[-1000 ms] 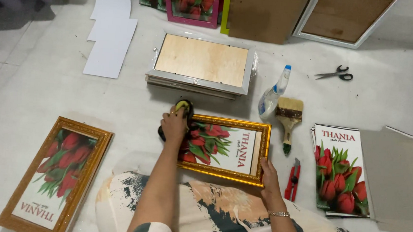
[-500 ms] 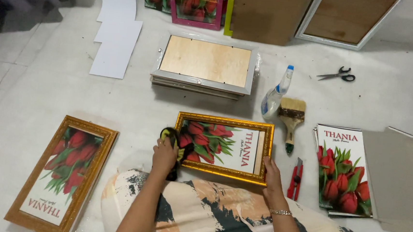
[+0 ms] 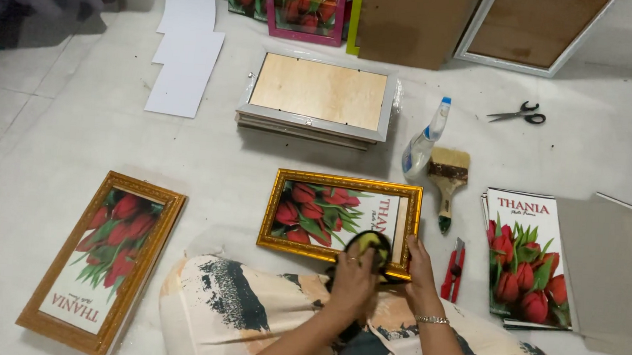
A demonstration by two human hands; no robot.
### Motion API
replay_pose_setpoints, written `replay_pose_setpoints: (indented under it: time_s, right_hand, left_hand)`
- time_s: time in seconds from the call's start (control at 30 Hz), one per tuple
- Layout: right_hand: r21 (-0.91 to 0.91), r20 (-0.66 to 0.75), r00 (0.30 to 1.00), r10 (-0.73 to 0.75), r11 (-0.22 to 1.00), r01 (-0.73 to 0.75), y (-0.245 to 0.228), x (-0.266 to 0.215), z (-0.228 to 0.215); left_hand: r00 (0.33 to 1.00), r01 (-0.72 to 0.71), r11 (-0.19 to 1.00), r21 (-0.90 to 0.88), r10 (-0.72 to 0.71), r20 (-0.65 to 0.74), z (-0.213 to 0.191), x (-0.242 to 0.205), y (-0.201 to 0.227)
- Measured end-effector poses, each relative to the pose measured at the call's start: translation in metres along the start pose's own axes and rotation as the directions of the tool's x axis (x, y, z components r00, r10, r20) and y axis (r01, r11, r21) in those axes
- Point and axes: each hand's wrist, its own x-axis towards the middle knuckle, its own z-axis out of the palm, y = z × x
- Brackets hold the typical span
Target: Cleaning and dusting picture frames and backing boards using a brush and a cloth
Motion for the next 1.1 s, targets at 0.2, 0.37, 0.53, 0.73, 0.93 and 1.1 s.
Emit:
replay_pose_setpoints:
  time_s: [0.2,0.37,0.53,0.73,0.93,1.1]
  right_hand:
    - [0.229,0.243,0.964,-0.109,0.972,0.052,0.055,0.073,-0.068]
    - [0.429,0.339,0.916,-0.213,0.902,0.051,0.072,0.108,-0.088]
    - [0.281,0.160,0.983,-0.095,0.959,0.047,0.060,0.099,-0.081]
    - [0.227,0.080,0.996,-0.037,0.974,0.018,0.040,0.052,-0.060]
    - [0.244,0.108,0.993,0.041,0.968,-0.066,0.000,0.037,-0.039]
    - [0.215,0.104,0.993,0.055,0.974,-0.077,0.009,0.017,-0.018]
  left_hand:
    - [0.991,0.107,0.943,-0.314,-0.127,-0.043,-0.006,0.037,0.050]
    - [0.995,0.083,0.944,-0.321,-0.097,-0.029,0.003,0.065,0.043]
    - [0.958,-0.002,0.997,-0.081,-0.021,-0.286,0.041,0.121,0.035]
    - [0.954,0.108,0.990,-0.096,-0.130,-0.272,0.067,0.173,0.015]
    - [0.978,0.035,0.984,-0.176,-0.070,-0.195,0.015,0.109,0.033]
    - [0.964,0.062,0.989,-0.134,-0.094,-0.249,0.029,0.127,0.031]
